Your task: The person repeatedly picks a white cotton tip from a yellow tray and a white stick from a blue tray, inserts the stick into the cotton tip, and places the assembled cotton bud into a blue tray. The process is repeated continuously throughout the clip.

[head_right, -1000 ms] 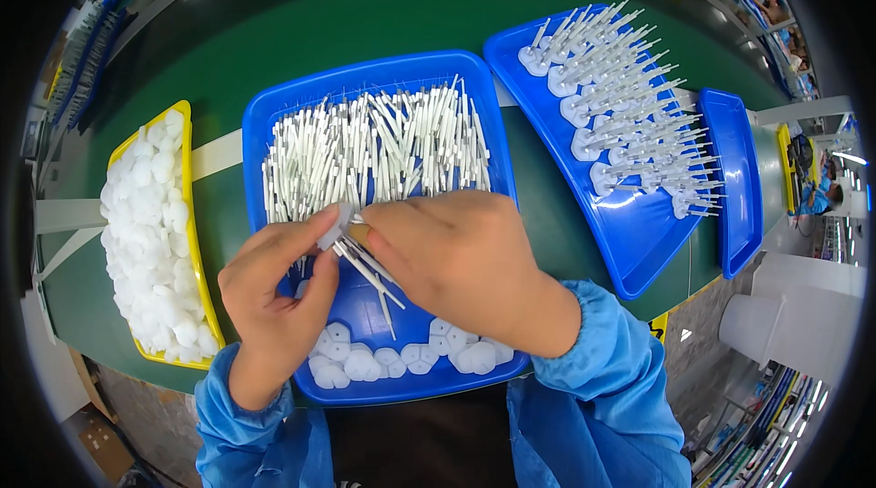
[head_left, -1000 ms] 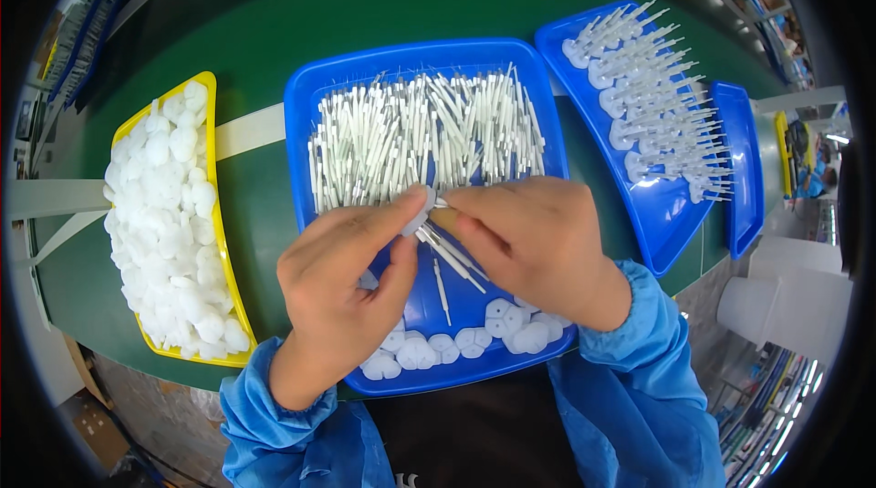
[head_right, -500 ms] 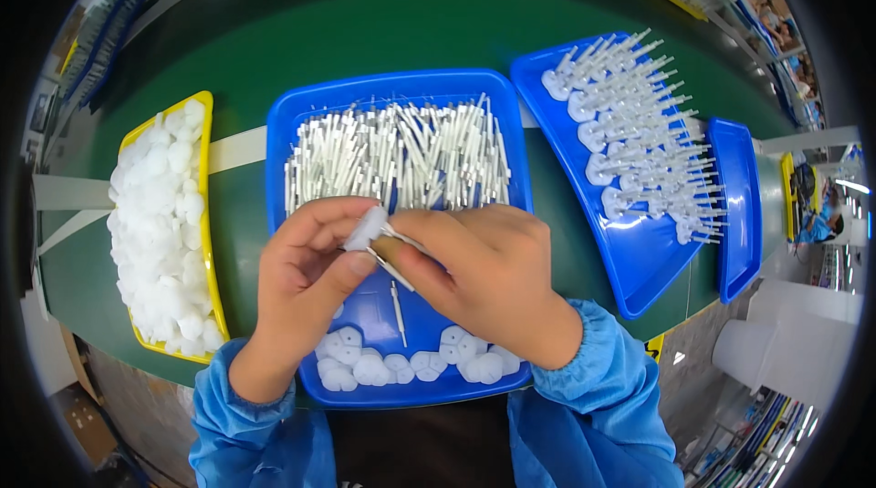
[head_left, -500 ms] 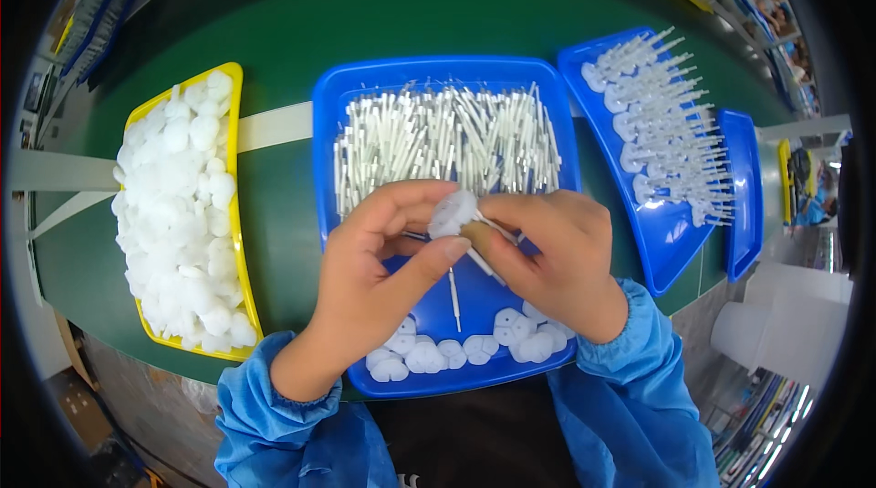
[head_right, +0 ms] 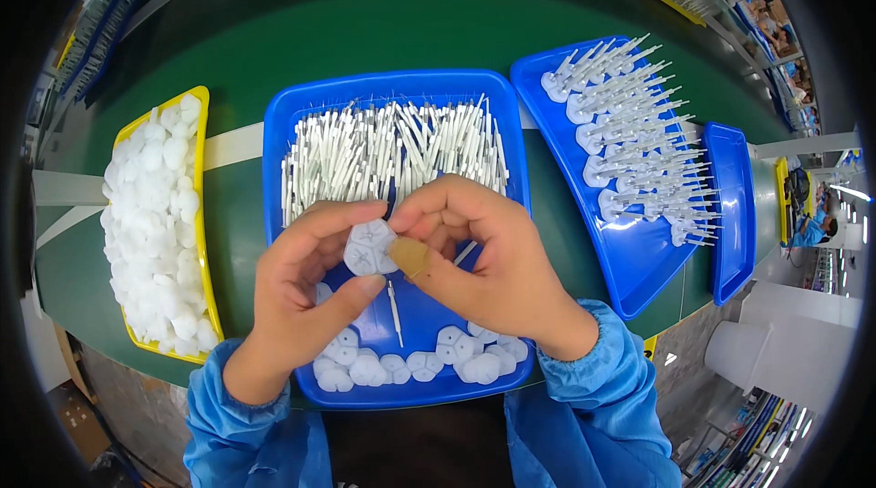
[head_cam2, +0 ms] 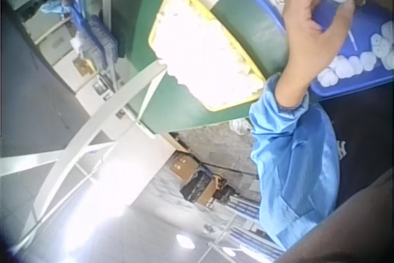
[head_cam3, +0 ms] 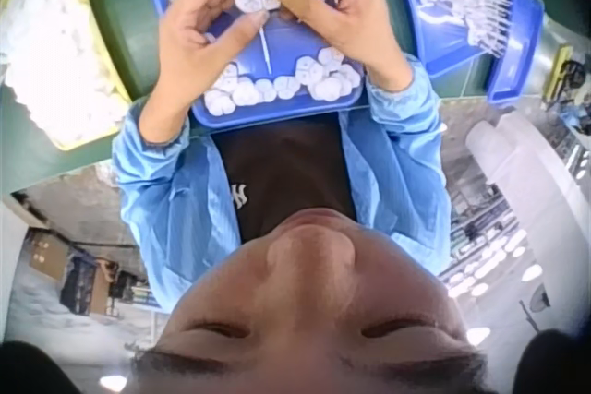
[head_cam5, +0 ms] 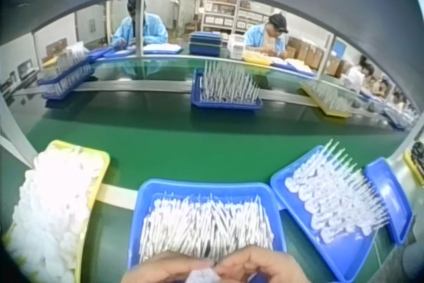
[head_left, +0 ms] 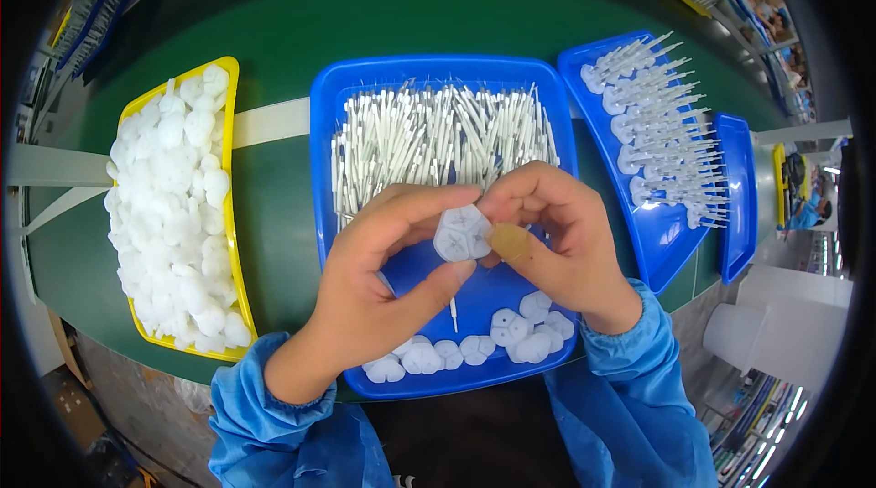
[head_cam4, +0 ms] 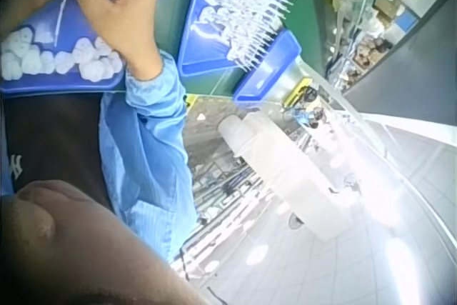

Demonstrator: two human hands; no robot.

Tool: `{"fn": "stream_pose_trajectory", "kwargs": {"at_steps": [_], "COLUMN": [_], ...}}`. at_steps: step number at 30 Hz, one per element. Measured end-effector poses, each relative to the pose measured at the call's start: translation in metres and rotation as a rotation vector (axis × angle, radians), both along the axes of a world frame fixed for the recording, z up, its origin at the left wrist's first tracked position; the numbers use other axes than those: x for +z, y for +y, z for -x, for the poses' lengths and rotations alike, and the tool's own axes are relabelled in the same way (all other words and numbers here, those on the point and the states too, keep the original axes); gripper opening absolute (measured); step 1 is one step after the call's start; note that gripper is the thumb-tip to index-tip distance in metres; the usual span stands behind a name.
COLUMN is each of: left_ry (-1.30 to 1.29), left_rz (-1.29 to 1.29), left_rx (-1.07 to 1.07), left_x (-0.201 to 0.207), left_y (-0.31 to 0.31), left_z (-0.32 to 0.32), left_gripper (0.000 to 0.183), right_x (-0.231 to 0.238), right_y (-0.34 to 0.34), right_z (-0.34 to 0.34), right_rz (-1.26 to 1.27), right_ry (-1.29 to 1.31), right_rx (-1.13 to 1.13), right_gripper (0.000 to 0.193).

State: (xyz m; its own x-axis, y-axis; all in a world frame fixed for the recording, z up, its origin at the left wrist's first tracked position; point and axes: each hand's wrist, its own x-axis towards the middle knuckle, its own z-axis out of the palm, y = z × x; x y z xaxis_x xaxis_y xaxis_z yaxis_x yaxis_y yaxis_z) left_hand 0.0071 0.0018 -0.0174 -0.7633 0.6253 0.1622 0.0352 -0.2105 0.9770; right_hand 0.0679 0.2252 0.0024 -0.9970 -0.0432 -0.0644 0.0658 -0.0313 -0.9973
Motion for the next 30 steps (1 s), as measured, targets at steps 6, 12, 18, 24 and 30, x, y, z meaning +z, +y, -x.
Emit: {"fn": "stream_pose_trajectory", "kwargs": {"at_steps": [6,12,18,24,30], "left_ry": [0.041,0.007,-0.018,0.149,0.16], "left_rz": [0.014,-0.023,-0.022,0.144,0.161], "left_rx": [-0.01,-0.055,-0.057,-0.057,-0.024], "left_x": [-0.0021,0.0025,0.001,0.0014,0.0026], "left_y": [-0.0013,0.0007,0.0004,-0.0048,-0.0048], "left_z": [0.0005,0.0016,0.0009,0.004,0.0012], "left_gripper": [0.06,0.059,0.059,0.059,0.06], "right_x": [0.0009,0.0019,-0.0004,-0.0006,0.0044], "right_y": [-0.0017,-0.0026,-0.0023,0.003,0.0051], "right_z": [0.0016,-0.0014,0.002,0.0012,-0.0021], "right_rz": [0.136,0.129,0.148,0.192,-0.035], "right_ry": [-0.06,-0.069,-0.094,-0.13,-0.016], "right_rx": [0.015,0.007,0.024,0.061,0.082], "right_gripper": [0.021,0.018,0.016,0.016,0.018]}}
